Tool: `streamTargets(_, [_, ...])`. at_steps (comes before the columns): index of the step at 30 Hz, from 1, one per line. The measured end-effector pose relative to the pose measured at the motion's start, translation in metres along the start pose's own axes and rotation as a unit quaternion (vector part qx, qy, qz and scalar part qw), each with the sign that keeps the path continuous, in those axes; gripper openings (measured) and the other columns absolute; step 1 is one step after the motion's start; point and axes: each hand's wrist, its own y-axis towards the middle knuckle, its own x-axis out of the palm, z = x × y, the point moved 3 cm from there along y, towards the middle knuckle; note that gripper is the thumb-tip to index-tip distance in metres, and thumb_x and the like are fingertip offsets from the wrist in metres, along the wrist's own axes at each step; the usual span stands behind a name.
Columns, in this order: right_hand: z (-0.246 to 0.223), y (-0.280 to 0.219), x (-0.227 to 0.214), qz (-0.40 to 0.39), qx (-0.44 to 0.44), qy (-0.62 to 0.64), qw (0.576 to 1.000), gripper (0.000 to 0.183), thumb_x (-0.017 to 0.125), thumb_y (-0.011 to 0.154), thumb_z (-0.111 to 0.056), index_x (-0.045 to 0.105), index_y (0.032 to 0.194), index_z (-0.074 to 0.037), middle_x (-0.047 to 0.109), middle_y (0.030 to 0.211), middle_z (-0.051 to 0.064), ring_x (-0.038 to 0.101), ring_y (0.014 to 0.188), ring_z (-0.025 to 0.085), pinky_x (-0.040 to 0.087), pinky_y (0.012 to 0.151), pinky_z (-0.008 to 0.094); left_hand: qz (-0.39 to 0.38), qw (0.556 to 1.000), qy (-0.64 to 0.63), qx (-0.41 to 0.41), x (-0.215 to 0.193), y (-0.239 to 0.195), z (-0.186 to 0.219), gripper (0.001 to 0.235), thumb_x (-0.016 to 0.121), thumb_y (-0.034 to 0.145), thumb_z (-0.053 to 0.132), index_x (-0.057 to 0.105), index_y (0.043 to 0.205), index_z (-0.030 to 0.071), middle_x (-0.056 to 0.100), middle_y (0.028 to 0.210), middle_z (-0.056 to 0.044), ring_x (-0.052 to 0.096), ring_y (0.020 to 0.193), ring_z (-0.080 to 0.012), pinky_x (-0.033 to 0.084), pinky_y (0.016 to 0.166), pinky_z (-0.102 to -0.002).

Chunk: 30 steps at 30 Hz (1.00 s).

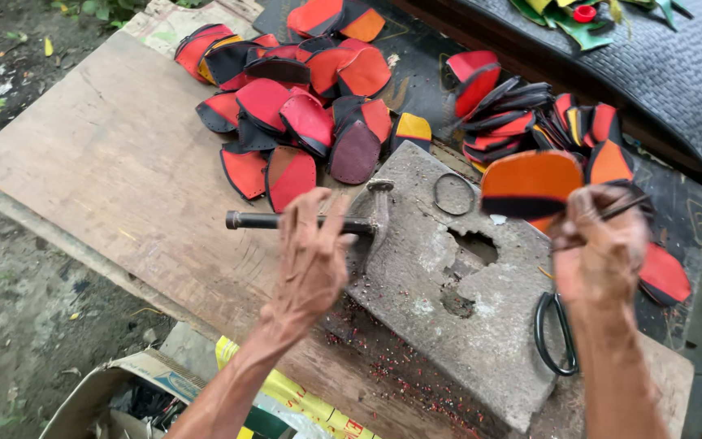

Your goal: The person uses a hammer and a metal punch to drive fasteners through the edges of red and black slipper soles. They repeatedly position each sole on a wooden block, strike the punch, and then move the finished sole aside to a pile. The process is repeated for multiple soles throughout the clip.

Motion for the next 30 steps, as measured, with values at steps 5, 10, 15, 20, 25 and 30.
streamTargets(5, [0.064, -0.077, 0.029, 0.149, 0.201, 0.262, 0.932, 0.007, 0.072, 0.097, -0.004, 0.065, 0.095, -0.006, 0.066, 0.085, 0.002, 0.056, 0.074, 0.014, 0.056, 0.078, 0.032, -0.177, 0.811, -0.506, -0.235, 0.04, -0.012, 0.057, 0.065, 0.077, 0.089, 0.02, 0.048, 0.143, -0.001, 0.063, 0.128, -0.011, 0.063, 0.114, -0.0216, 0.052, 0.099, -0.037])
streamTargets(10, [0.075, -0.132, 0.051, 0.011, 0.183, 0.213, 0.96, 0.005, 0.069, 0.097, -0.005, 0.066, 0.1, -0.007, 0.068, 0.095, 0.006, 0.055, 0.073, 0.014, 0.048, 0.067, 0.029, -0.066, 0.696, -0.669, -0.252, 0.068, -0.004, 0.043, 0.056, 0.075, 0.095, 0.016, 0.057, 0.143, -0.005, 0.068, 0.125, -0.007, 0.064, 0.114, -0.0149, 0.054, 0.101, -0.031])
streamTargets(15, [0.049, -0.114, 0.043, -0.09, 0.064, 0.031, 0.993, 0.018, 0.069, 0.103, -0.01, 0.067, 0.117, 0.001, 0.07, 0.104, 0.01, 0.052, 0.074, 0.011, 0.046, 0.068, 0.027, -0.114, 0.7, -0.648, -0.277, 0.066, -0.02, 0.023, 0.058, 0.081, 0.084, 0.009, 0.054, 0.135, 0.0, 0.071, 0.112, -0.007, 0.067, 0.102, -0.0123, 0.058, 0.091, -0.031])
streamTargets(20, [0.044, -0.111, 0.05, -0.178, 0.087, -0.14, 0.97, 0.042, 0.078, 0.093, -0.018, 0.066, 0.129, 0.002, 0.07, 0.1, 0.004, 0.058, 0.08, 0.007, 0.05, 0.07, 0.021, -0.127, 0.712, -0.653, -0.223, 0.07, -0.025, 0.029, 0.043, 0.083, 0.086, 0.009, 0.064, 0.123, -0.004, 0.073, 0.109, -0.006, 0.069, 0.098, -0.0112, 0.058, 0.091, -0.028])
streamTargets(25, [0.058, -0.126, 0.055, -0.192, 0.097, -0.072, 0.974, 0.043, 0.083, 0.087, -0.016, 0.066, 0.12, 0.005, 0.073, 0.107, 0.006, 0.066, 0.091, 0.008, 0.057, 0.08, 0.022, -0.141, 0.648, -0.691, -0.289, 0.092, -0.04, 0.021, 0.029, 0.074, 0.099, 0.019, 0.072, 0.115, -0.005, 0.075, 0.1, -0.006, 0.066, 0.09, -0.0089, 0.056, 0.08, -0.026])
streamTargets(30, [0.074, -0.13, 0.045, -0.169, 0.102, -0.087, 0.976, 0.03, 0.083, 0.092, -0.016, 0.071, 0.109, 0.005, 0.071, 0.093, 0.007, 0.058, 0.074, 0.008, 0.049, 0.065, 0.021, -0.164, 0.556, -0.724, -0.374, 0.11, -0.048, 0.023, 0.04, 0.074, 0.106, 0.028, 0.068, 0.117, -0.01, 0.07, 0.098, -0.007, 0.061, 0.084, -0.0101, 0.053, 0.073, -0.028])
